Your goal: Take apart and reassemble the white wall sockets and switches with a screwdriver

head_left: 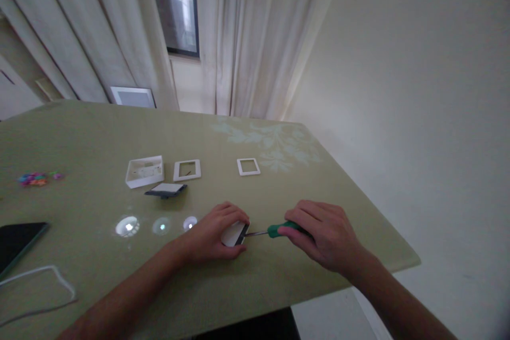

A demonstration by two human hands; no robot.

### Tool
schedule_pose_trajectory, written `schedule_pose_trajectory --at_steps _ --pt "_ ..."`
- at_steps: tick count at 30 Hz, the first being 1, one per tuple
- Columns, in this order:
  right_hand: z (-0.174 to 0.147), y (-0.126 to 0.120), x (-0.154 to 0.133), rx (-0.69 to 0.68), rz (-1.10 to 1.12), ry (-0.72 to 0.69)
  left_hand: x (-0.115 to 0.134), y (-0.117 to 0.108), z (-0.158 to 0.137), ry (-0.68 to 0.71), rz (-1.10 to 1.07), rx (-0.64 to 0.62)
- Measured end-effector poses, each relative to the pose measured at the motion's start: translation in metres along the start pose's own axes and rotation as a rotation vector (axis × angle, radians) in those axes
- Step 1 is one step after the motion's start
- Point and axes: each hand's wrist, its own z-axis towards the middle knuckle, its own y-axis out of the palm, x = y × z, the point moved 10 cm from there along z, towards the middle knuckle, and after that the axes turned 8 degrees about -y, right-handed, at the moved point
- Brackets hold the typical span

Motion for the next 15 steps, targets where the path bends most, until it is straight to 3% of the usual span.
schedule_pose_trajectory --at_steps 4,8,11,15 --pt "0.013 0.017 0.0 -0.34 -0.235 -0.175 -0.011 -0.009 0.001 -0.039 0.015 0.06" --pt "0.014 0.029 0.006 -0.391 -0.242 -0.206 -0.012 -0.009 0.001 -0.039 0.022 0.06" --pt "-0.004 0.039 0.027 -0.379 -0.121 -0.05 -0.014 -0.009 0.001 -0.043 0.023 0.066" --pt "-0.053 0.065 0.053 -0.374 0.226 0.329 -0.016 -0.008 0.001 -0.049 0.026 0.065"
